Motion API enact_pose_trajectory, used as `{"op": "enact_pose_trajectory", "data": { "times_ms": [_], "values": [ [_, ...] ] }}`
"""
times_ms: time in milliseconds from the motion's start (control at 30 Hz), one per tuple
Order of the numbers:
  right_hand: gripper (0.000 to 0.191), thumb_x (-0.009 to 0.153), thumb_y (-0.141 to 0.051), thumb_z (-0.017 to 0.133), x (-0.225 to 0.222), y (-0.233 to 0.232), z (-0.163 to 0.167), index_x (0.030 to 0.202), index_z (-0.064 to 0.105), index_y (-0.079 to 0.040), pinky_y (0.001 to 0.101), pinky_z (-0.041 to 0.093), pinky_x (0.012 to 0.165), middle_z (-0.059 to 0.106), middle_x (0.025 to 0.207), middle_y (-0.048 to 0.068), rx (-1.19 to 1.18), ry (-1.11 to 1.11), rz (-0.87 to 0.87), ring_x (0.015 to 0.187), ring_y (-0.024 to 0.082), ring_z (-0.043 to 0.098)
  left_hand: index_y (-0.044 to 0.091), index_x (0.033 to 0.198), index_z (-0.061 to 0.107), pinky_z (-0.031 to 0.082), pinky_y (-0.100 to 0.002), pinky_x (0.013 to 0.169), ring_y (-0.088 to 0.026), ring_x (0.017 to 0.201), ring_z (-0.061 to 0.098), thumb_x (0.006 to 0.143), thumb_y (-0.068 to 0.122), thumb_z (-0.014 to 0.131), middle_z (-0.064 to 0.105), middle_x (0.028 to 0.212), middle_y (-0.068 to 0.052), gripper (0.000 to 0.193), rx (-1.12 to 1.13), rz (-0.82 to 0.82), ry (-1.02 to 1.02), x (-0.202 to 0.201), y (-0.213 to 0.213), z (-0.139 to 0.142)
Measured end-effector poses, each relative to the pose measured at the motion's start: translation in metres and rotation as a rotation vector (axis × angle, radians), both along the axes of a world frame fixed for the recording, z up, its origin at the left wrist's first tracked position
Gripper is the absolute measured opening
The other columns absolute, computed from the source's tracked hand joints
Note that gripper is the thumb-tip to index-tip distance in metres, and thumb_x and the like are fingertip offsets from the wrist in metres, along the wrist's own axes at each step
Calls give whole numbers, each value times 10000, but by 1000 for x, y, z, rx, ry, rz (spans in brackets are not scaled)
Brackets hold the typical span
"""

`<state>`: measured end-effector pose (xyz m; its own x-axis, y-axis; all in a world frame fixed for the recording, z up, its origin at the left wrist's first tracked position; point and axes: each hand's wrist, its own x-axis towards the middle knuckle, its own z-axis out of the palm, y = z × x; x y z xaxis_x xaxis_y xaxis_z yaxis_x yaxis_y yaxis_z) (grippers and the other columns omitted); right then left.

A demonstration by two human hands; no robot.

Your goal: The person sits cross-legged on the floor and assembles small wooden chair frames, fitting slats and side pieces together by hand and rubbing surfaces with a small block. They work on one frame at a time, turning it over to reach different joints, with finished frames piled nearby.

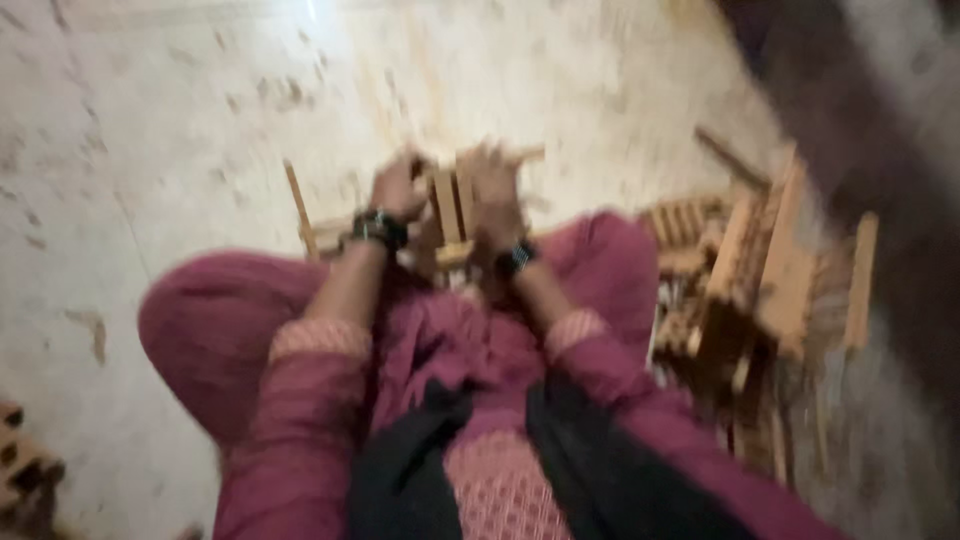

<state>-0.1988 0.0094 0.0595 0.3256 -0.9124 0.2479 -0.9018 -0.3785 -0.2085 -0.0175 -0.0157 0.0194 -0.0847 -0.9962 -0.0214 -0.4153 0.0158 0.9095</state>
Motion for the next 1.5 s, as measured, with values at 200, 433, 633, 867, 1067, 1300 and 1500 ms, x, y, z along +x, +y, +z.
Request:
{"op": "enact_pose_trajectory", "data": {
  "times_ms": [200,433,633,867,1067,1300,1500],
  "values": [
    [765,827,-25,556,21,-13,9,1560,342,-66,553,115,1271,261,1670,187,165,164,-23,1576,326,176,148,1193,671,562,-416,933,-333,1061,709,802,137,691,739,1127,-141,391,172,71,-35,-4,-18,11],
    [1057,778,-230,711,13,-30,31,1596,91,22,528,62,1268,76,1687,218,451,454,-345,1571,345,63,144,1281,589,557,-436,931,-364,1073,690,779,151,739,723,1136,-180,524,218,-13,-181,-1,-19,28],
    [861,829,-252,646,40,-16,5,1579,262,-73,540,136,1294,229,1671,168,313,298,19,1568,336,192,134,1293,600,554,-447,934,-369,1087,681,806,138,702,713,1156,-190,497,190,17,-197,4,-16,31],
    [874,831,-273,544,-2,-39,6,1604,204,-50,605,113,1246,156,1696,141,238,389,-364,1582,299,122,107,1307,568,552,-478,912,-384,1059,680,810,137,687,709,1125,-208,512,147,-38,-297,6,-13,27],
    [686,925,-271,521,31,-22,-24,1547,307,-79,601,102,1220,189,1677,212,104,286,124,1544,388,135,146,1264,616,547,-492,917,-389,1045,681,880,264,689,714,1098,-209,408,230,-38,-340,5,-21,25],
    [738,891,-242,506,3,-31,-8,1578,282,-90,570,128,1262,218,1683,141,356,345,-231,1583,301,159,188,1261,622,553,-499,890,-381,1033,686,829,127,642,723,1088,-176,437,222,-64,-377,7,-18,17],
    [852,880,-310,540,-24,-45,-18,1571,162,16,593,94,1192,111,1655,220,246,397,-256,1526,372,104,163,1166,662,560,-475,883,-368,1004,698,828,166,662,734,1052,-163,338,218,-48,-373,5,-20,24]
  ]
}}
